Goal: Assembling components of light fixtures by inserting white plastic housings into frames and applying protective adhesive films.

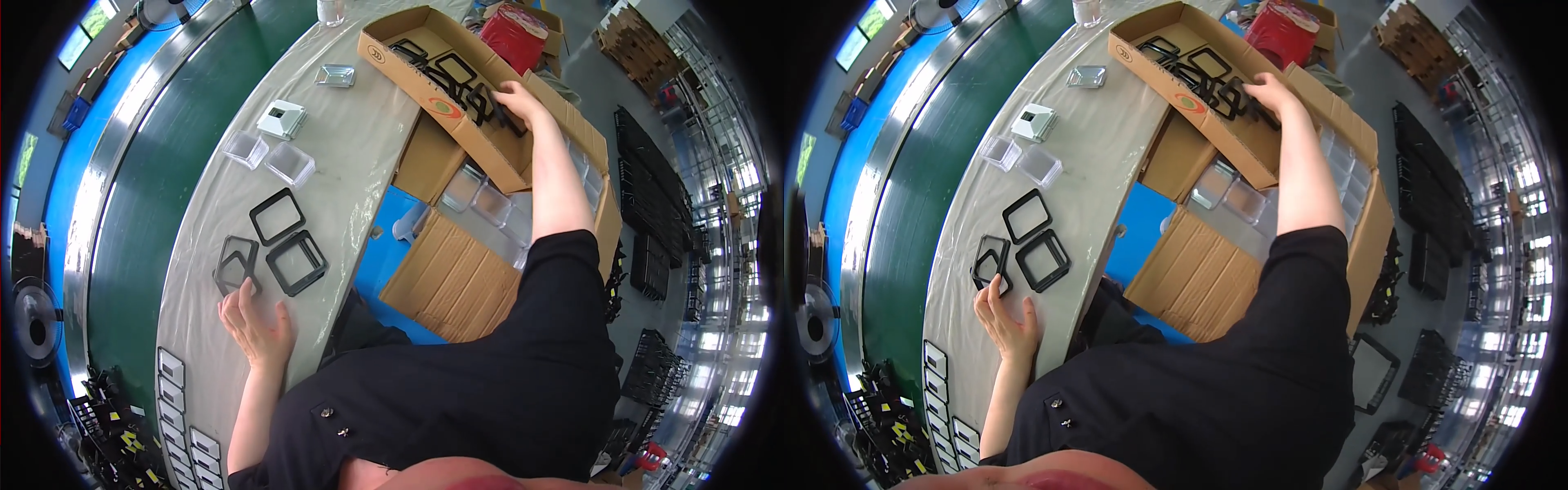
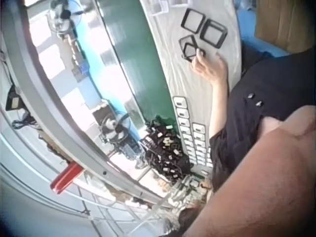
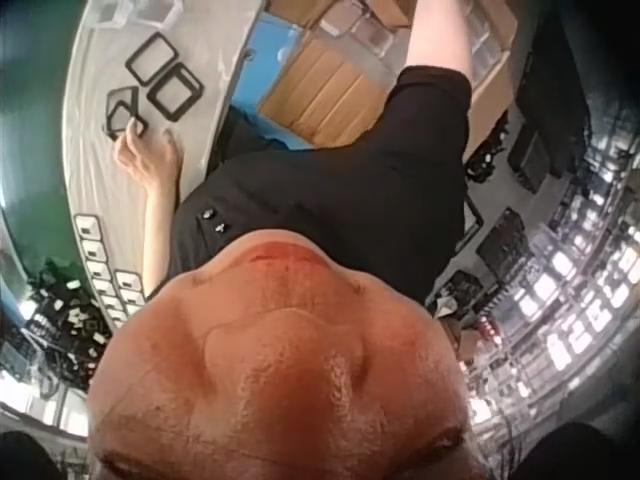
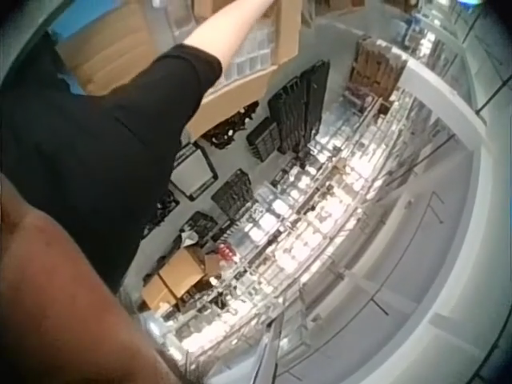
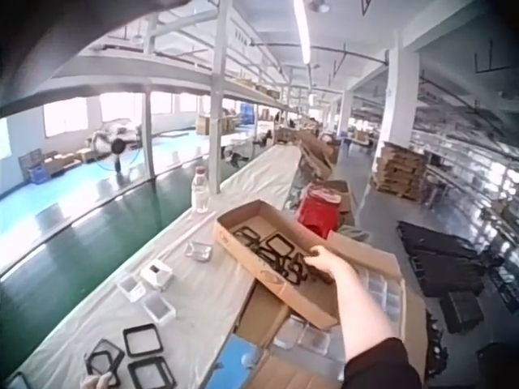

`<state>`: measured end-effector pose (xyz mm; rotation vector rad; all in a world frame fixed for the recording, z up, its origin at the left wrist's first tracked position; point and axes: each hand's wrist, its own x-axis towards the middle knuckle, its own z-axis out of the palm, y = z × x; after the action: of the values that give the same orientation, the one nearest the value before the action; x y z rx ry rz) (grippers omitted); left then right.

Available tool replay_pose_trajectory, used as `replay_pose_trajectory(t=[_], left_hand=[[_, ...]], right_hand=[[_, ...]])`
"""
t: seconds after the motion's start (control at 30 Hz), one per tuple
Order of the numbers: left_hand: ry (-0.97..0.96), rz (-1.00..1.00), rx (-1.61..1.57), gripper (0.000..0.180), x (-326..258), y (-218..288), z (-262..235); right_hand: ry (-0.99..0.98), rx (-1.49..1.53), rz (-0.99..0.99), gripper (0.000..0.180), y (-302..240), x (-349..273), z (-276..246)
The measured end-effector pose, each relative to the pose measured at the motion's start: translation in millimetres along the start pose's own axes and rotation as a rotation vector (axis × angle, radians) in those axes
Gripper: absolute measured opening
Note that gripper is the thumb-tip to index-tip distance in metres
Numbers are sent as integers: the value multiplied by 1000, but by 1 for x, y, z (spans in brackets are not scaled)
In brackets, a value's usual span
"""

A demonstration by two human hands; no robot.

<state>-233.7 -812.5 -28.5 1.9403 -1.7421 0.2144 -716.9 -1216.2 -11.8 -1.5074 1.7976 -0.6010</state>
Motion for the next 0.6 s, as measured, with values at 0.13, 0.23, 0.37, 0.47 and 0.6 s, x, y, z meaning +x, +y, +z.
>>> replay_pose_trajectory(t=[0.13, 0.23, 0.37, 0.47, 0.6], left_hand=[[-13, 2, 16, 66, -1, 0, -1], [-43, 4, 10, 65, 3, 2, 1], [-75, -16, 6, 64, 5, 4, -3], [-78, -4, 14, 64, 6, 5, -2], [-86, 3, 19, 63, 7, 4, -2]], right_hand=[[-128, 67, 54, 109, -59, -11, 37], [-181, -259, -10, 124, -43, 38, 55], [-238, -660, -43, 113, -77, 28, 64], [-139, -692, -21, 109, -80, 18, 70], [-141, -620, -16, 97, -85, 14, 71]])
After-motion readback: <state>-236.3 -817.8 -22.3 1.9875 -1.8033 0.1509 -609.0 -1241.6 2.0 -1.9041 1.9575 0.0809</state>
